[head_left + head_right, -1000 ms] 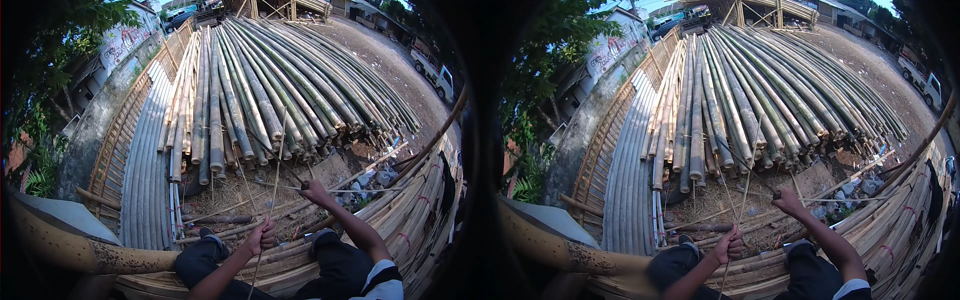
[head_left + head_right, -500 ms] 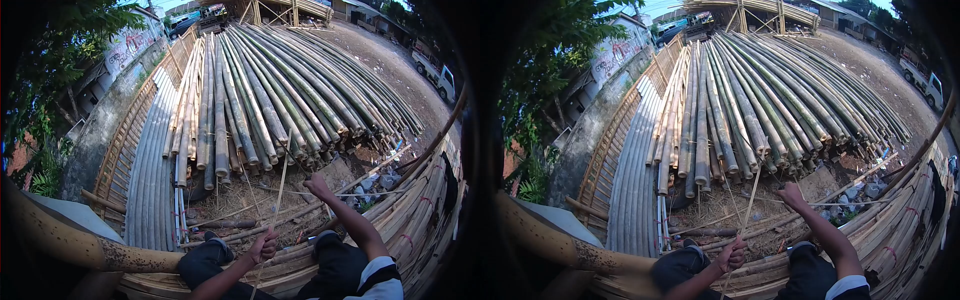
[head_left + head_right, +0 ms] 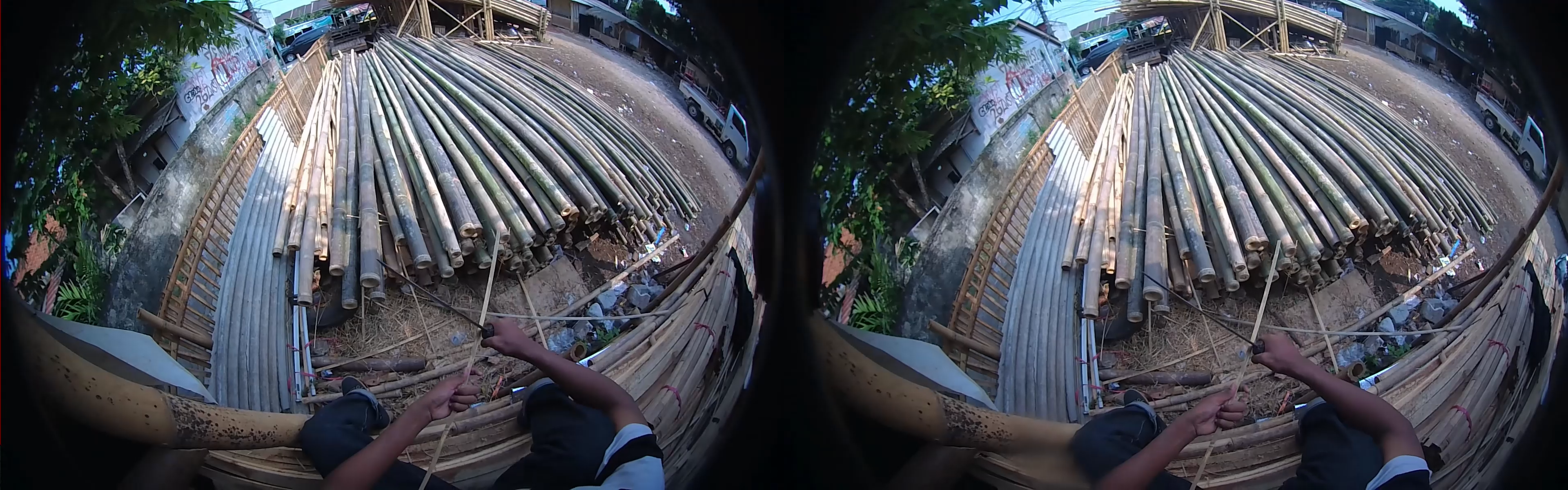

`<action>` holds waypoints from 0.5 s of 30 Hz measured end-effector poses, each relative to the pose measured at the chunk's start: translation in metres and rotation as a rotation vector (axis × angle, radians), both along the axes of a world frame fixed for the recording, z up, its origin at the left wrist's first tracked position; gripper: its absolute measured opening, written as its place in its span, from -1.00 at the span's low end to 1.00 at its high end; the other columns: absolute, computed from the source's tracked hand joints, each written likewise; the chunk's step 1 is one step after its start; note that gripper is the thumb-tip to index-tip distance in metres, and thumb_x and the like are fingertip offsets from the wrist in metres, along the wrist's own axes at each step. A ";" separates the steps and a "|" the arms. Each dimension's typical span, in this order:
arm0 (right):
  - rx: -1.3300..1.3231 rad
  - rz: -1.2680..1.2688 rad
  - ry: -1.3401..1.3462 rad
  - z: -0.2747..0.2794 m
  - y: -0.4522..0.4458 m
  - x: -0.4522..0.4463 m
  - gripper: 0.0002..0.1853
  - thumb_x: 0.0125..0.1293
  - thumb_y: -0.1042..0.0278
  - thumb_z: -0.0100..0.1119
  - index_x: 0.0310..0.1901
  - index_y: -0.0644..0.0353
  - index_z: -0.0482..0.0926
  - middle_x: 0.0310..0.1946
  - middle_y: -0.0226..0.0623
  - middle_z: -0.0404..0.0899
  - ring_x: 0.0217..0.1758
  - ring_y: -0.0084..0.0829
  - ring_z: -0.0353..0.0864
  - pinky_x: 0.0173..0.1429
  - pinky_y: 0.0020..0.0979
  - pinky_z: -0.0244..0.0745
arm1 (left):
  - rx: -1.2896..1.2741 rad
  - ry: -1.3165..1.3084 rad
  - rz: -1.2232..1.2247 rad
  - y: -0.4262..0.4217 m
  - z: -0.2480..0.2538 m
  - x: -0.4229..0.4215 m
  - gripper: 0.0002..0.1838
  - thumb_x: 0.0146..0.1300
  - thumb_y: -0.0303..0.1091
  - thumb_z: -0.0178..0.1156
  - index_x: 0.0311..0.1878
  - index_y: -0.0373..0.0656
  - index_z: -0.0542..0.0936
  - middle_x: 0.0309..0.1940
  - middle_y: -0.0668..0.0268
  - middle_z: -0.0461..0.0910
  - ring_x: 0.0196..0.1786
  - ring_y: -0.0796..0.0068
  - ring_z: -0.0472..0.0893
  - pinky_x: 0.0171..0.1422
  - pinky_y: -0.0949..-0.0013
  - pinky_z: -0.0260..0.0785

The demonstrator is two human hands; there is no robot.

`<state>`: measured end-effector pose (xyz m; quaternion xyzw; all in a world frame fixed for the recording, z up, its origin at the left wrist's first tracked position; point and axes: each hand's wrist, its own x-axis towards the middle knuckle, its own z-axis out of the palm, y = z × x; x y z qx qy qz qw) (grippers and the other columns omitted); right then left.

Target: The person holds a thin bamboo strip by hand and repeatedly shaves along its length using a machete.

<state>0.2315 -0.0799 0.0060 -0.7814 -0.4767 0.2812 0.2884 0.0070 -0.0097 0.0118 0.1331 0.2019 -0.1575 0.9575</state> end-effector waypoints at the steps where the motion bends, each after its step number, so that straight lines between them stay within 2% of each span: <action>1: -0.048 0.034 -0.013 0.001 0.000 -0.006 -0.65 -0.10 0.18 0.27 -0.45 0.35 0.51 -0.59 -0.02 0.52 -0.48 -0.09 0.55 -0.30 -0.18 0.43 | 0.016 0.034 0.025 -0.001 -0.001 -0.001 -0.66 0.46 -0.02 -0.21 0.01 -0.09 0.30 -0.65 0.55 0.04 -0.69 0.77 -0.02 -0.67 0.66 -0.17; 2: -0.096 0.067 -0.029 0.002 0.001 -0.010 -0.61 -0.09 0.12 0.28 -0.37 0.33 0.54 -0.51 0.05 0.56 -0.37 0.02 0.60 -0.20 -0.12 0.47 | 0.018 0.037 0.022 -0.001 -0.003 -0.001 -0.66 0.46 -0.02 -0.21 0.01 -0.09 0.30 -0.65 0.55 0.04 -0.69 0.77 -0.02 -0.67 0.66 -0.17; 3: -0.139 0.096 -0.075 -0.001 0.000 -0.013 -0.57 -0.09 0.09 0.29 -0.29 0.29 0.56 -0.45 0.07 0.58 -0.27 0.04 0.61 -0.12 -0.11 0.50 | -0.021 0.077 0.112 -0.001 -0.010 0.000 -0.68 0.47 -0.04 -0.21 -0.03 -0.09 0.31 -0.66 0.55 0.05 -0.69 0.77 -0.02 -0.68 0.65 -0.18; 4: -0.142 0.096 -0.075 -0.006 -0.002 -0.016 -0.57 -0.09 0.09 0.29 -0.29 0.29 0.56 -0.45 0.07 0.58 -0.27 0.04 0.61 -0.12 -0.11 0.50 | -0.064 0.117 0.203 -0.001 -0.017 0.000 -0.70 0.47 -0.05 -0.21 -0.07 -0.08 0.33 -0.66 0.55 0.05 -0.69 0.77 -0.02 -0.68 0.63 -0.19; 8: -0.223 0.206 -0.146 -0.008 -0.006 -0.028 -0.58 -0.08 0.10 0.29 -0.31 0.31 0.56 -0.46 0.08 0.58 -0.32 0.04 0.61 -0.15 -0.11 0.50 | -0.082 0.061 0.237 0.008 -0.041 -0.004 -0.74 0.48 -0.10 -0.23 -0.20 -0.05 0.33 -0.68 0.56 0.05 -0.71 0.74 -0.02 -0.70 0.58 -0.18; 10: -0.178 0.220 -0.009 -0.010 -0.006 -0.037 -0.60 -0.08 0.10 0.29 -0.37 0.34 0.55 -0.51 0.06 0.57 -0.38 0.01 0.60 -0.20 -0.12 0.48 | -0.127 0.076 0.250 0.005 -0.033 -0.008 -0.70 0.48 -0.07 -0.22 -0.35 0.00 0.29 -0.69 0.59 0.01 -0.73 0.75 -0.06 -0.71 0.59 -0.24; 11: -0.133 0.227 0.076 -0.012 -0.006 -0.041 -0.62 -0.07 0.13 0.29 -0.43 0.36 0.53 -0.59 -0.01 0.53 -0.51 -0.12 0.55 -0.31 -0.16 0.42 | -0.075 0.137 0.234 0.003 -0.030 -0.009 -0.67 0.47 -0.04 -0.23 -0.41 0.04 0.25 -0.70 0.60 -0.01 -0.74 0.75 -0.09 -0.72 0.58 -0.28; 12: -0.147 0.238 0.081 -0.007 -0.006 -0.048 -0.62 -0.07 0.13 0.29 -0.43 0.36 0.53 -0.59 -0.01 0.53 -0.51 -0.12 0.55 -0.31 -0.16 0.42 | -0.089 0.142 0.244 0.002 -0.029 -0.009 -0.67 0.47 -0.04 -0.23 -0.41 0.04 0.25 -0.70 0.60 -0.01 -0.74 0.75 -0.09 -0.72 0.58 -0.28; 14: -0.122 0.201 0.178 0.010 -0.004 -0.057 -0.70 -0.08 0.26 0.26 -0.49 0.37 0.46 -0.63 -0.13 0.47 -0.56 -0.34 0.41 -0.40 -0.22 0.32 | -0.219 0.060 0.235 0.002 -0.029 -0.010 -0.65 0.47 0.00 -0.24 -0.42 0.05 0.25 -0.71 0.59 -0.02 -0.75 0.75 -0.11 -0.73 0.58 -0.32; 15: -0.131 0.183 0.236 0.016 -0.001 -0.057 -0.69 -0.11 0.26 0.27 -0.51 0.36 0.43 -0.66 -0.17 0.42 -0.57 -0.39 0.34 -0.42 -0.24 0.27 | -0.200 0.057 0.236 0.003 -0.019 -0.009 -0.63 0.47 0.02 -0.26 -0.42 0.05 0.25 -0.71 0.59 -0.03 -0.75 0.76 -0.12 -0.74 0.58 -0.34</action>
